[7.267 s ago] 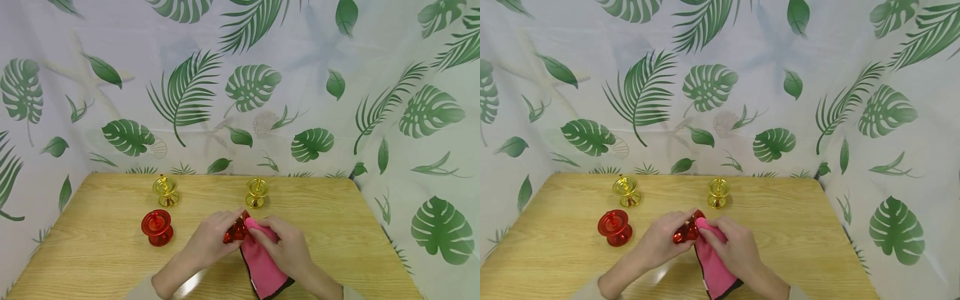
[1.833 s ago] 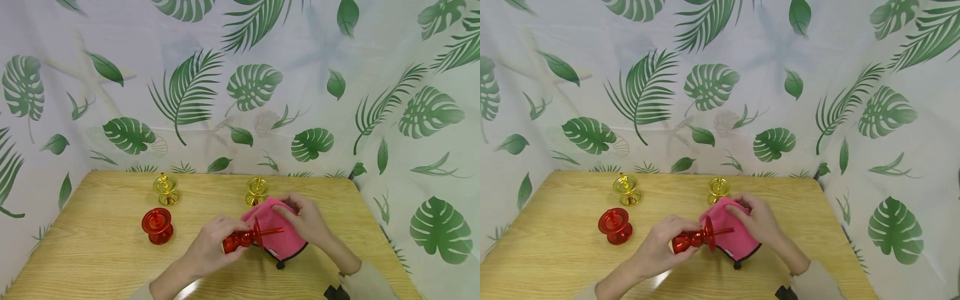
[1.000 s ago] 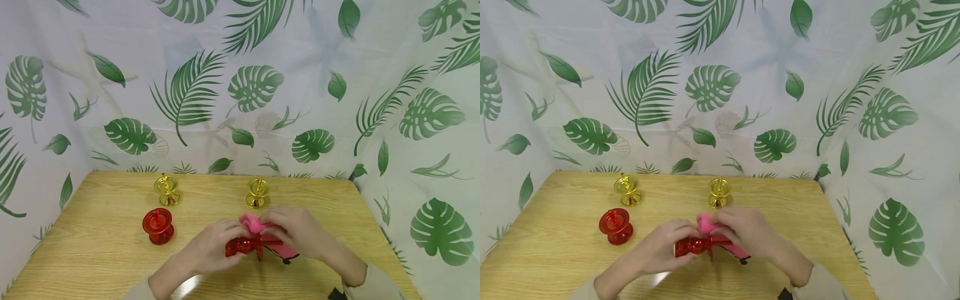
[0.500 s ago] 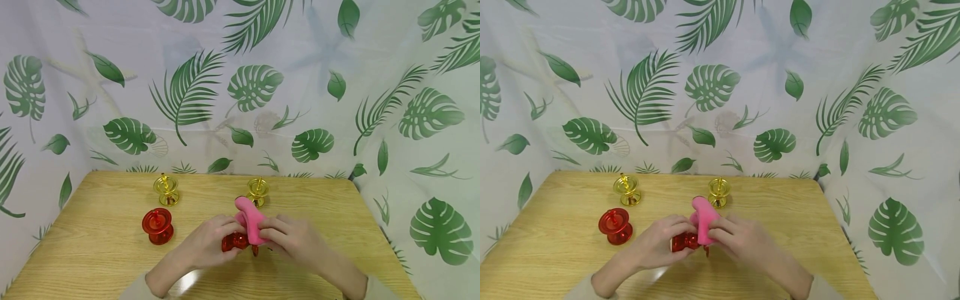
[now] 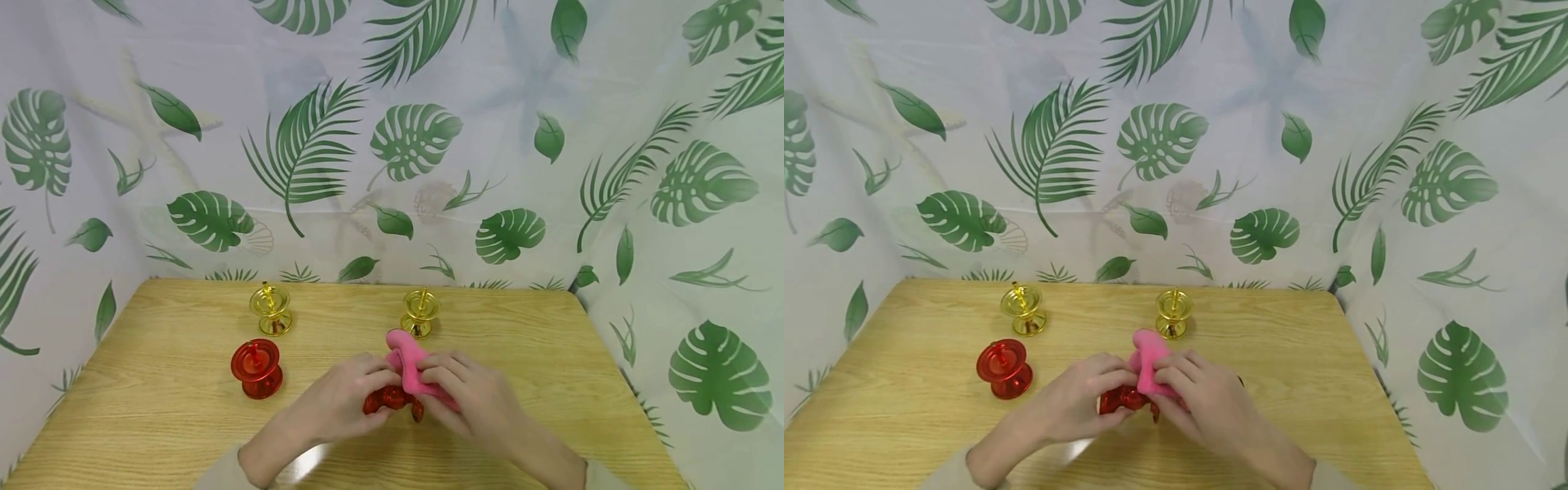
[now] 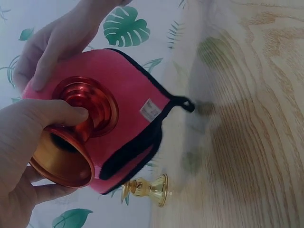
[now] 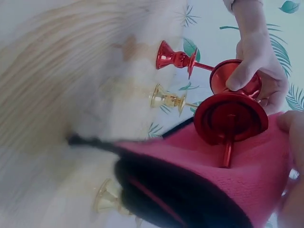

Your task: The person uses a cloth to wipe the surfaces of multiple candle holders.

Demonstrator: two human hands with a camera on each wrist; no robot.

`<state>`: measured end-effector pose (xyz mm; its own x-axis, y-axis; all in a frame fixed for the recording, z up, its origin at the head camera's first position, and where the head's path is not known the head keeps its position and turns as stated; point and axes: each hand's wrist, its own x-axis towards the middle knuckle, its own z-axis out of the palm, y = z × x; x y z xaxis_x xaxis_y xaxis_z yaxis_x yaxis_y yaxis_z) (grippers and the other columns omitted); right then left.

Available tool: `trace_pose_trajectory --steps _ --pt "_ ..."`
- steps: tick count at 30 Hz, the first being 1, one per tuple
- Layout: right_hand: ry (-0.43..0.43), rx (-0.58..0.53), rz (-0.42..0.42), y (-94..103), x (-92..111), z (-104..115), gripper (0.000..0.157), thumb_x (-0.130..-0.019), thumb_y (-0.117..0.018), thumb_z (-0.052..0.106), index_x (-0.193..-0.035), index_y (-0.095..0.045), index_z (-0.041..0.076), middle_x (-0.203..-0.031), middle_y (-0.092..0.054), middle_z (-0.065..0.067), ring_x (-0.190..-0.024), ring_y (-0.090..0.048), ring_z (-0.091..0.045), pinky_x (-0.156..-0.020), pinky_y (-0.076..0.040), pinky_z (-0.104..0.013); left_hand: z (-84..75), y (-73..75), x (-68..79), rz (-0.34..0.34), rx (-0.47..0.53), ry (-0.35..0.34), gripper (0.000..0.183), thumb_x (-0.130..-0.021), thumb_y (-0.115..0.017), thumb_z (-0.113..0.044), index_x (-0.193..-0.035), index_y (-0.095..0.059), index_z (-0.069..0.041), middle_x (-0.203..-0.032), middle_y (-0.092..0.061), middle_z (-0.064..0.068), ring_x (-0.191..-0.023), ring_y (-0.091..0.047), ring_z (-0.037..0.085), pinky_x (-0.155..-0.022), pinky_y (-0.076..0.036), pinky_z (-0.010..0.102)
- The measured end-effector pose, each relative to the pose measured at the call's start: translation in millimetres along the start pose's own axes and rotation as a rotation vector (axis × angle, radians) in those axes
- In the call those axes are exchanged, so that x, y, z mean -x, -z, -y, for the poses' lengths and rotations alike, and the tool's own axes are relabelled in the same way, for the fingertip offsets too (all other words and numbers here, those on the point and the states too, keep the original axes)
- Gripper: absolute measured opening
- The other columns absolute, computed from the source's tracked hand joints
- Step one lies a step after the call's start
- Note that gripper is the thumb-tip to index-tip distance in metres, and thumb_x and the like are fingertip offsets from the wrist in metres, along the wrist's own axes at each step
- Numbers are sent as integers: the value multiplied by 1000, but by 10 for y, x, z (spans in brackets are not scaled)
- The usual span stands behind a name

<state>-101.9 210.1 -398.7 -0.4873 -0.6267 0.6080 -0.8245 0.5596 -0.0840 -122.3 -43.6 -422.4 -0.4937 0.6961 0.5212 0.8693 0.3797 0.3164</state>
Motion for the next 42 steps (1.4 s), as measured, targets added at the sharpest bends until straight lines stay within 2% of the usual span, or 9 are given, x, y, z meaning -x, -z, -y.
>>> trace_pose_trajectory --steps 5,11,16,20,23,26,31,35,42 --pt "-213 -130 131 13 -88 -17 17 -94 -81 23 -107 -70 17 -103 -75 5 -87 -64 -5 -73 -58 -20 -23 -3 12 27 -35 -4 35 -80 -88 -12 -112 -75 -11 -111 -77 1 -100 -70 15 -89 -60 25" --pt "-433 -351 327 13 -203 -168 10 -102 -71 28 -106 -69 19 -98 -75 6 -80 -61 -3 -68 -53 -19 -53 -1 20 58 -46 11 32 -83 -88 -16 -112 -76 -14 -112 -77 -1 -103 -71 14 -92 -60 25" --pt "-494 -505 396 -3 -243 -285 12 -106 -65 30 -104 -69 19 -99 -76 5 -84 -63 -4 -70 -54 -21 -61 -12 12 69 -42 7 31 -84 -87 -18 -114 -76 -15 -112 -77 -2 -101 -70 12 -91 -59 23" --pt "-478 -501 380 22 -234 -265 7 -104 -68 29 -106 -69 22 -100 -75 10 -86 -63 -3 -75 -55 -22 -44 -4 17 61 9 25 32 -85 -87 -17 -114 -75 -14 -114 -76 -1 -106 -71 13 -95 -60 26" --pt "-393 -438 312 38 -212 -216 7 -101 -72 23 -107 -68 22 -100 -74 11 -86 -62 -3 -76 -56 -22 -18 14 21 33 25 26 33 -83 -88 -17 -113 -75 -13 -114 -76 0 -108 -71 14 -96 -60 26" --pt "-235 -335 204 36 -180 -173 10 -100 -74 22 -106 -68 18 -102 -74 8 -87 -65 -5 -77 -58 -22 12 31 21 7 23 22 34 -82 -88 -16 -113 -75 -13 -114 -76 1 -107 -72 14 -95 -60 26" --pt "69 -92 4 18 -122 -113 25 -108 -58 35 -101 -70 14 -104 -77 2 -90 -71 -12 -78 -60 -23 54 46 18 -8 67 36 34 -80 -88 -13 -112 -75 -11 -112 -77 1 -103 -73 14 -92 -60 26" --pt "250 99 -77 -6 -57 -59 35 -112 -49 35 -97 -72 13 -105 -80 0 -90 -74 -16 -76 -63 -27 71 62 13 12 161 113 34 -80 -88 -12 -111 -75 -10 -110 -78 2 -103 -73 15 -92 -61 27" --pt "506 302 -168 -84 87 -21 31 -112 -50 18 -96 -77 11 -104 -82 -6 -89 -76 -22 -70 -64 -29 72 90 -13 28 345 272 34 -79 -88 -9 -111 -76 -11 -104 -79 1 -92 -69 7 -81 -59 20"
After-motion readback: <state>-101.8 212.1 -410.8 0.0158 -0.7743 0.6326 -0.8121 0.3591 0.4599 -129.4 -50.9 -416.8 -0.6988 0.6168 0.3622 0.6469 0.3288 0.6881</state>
